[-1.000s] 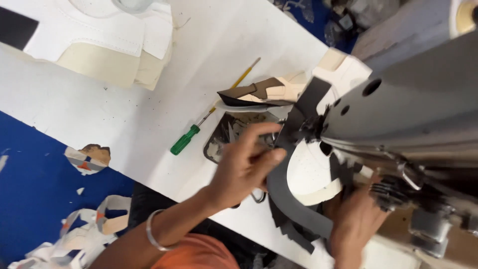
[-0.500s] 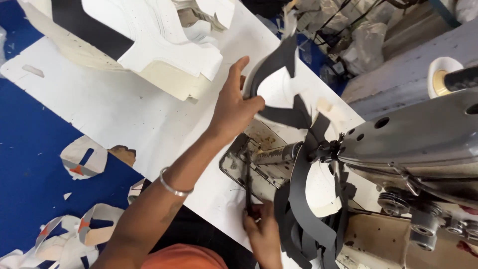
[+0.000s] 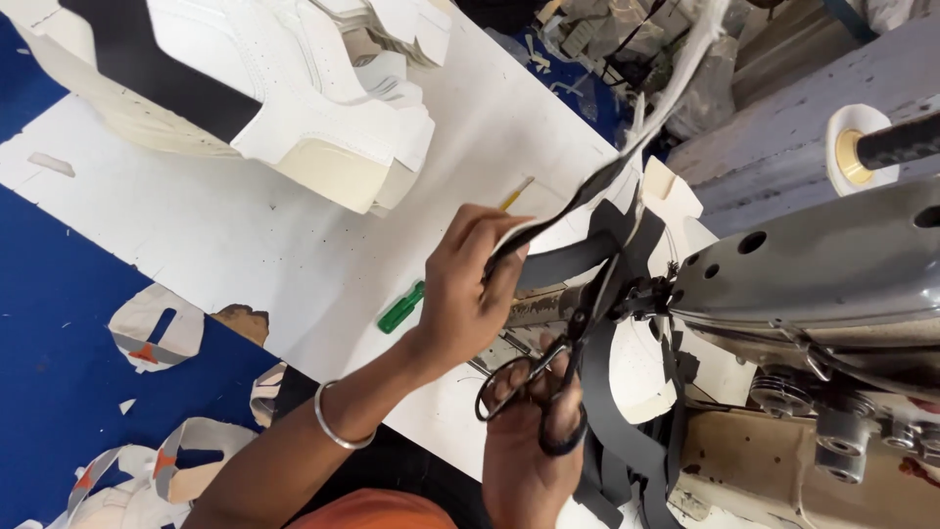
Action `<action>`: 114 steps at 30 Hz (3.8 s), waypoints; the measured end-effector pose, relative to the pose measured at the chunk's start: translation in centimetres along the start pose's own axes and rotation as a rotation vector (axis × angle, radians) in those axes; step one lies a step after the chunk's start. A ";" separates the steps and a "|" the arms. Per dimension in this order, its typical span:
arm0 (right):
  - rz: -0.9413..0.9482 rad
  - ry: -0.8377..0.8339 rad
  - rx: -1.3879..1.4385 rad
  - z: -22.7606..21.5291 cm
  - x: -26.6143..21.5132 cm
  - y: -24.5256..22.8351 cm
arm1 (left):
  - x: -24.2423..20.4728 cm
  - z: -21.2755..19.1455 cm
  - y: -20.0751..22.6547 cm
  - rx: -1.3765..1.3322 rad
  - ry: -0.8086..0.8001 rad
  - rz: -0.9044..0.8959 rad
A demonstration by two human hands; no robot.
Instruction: The person uses a sewing machine to stitch black fabric onto white shoe parts. They repeatedly pick up a shoe part, align it under the needle, sew a section, and then place the finished item on a pile to the left.
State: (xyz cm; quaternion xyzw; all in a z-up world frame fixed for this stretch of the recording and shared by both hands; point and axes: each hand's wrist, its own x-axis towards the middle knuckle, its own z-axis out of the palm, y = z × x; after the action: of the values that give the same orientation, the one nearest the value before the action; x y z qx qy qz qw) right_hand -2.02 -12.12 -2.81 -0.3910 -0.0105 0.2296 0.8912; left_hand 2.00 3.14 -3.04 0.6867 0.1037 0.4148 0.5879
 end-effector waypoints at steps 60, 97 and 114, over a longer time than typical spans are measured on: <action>-0.725 -0.703 -2.284 -17.8 13.7 -19.5 | -4.3 10.8 0.2 -0.054 -0.368 -0.278; -0.683 -0.540 -2.642 -14.9 8.6 -19.5 | -3.7 8.6 0.6 0.455 -0.619 0.648; -0.590 -0.318 -2.400 -11.7 6.6 -16.6 | -3.2 8.1 0.7 0.550 -0.593 0.811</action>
State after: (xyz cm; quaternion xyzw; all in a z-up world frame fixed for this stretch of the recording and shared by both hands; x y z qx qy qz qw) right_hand 12.84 -27.23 -0.36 -0.9082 -0.4084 -0.0891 -0.0219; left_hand 5.31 -4.93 -3.56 0.8862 -0.2336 0.3545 0.1853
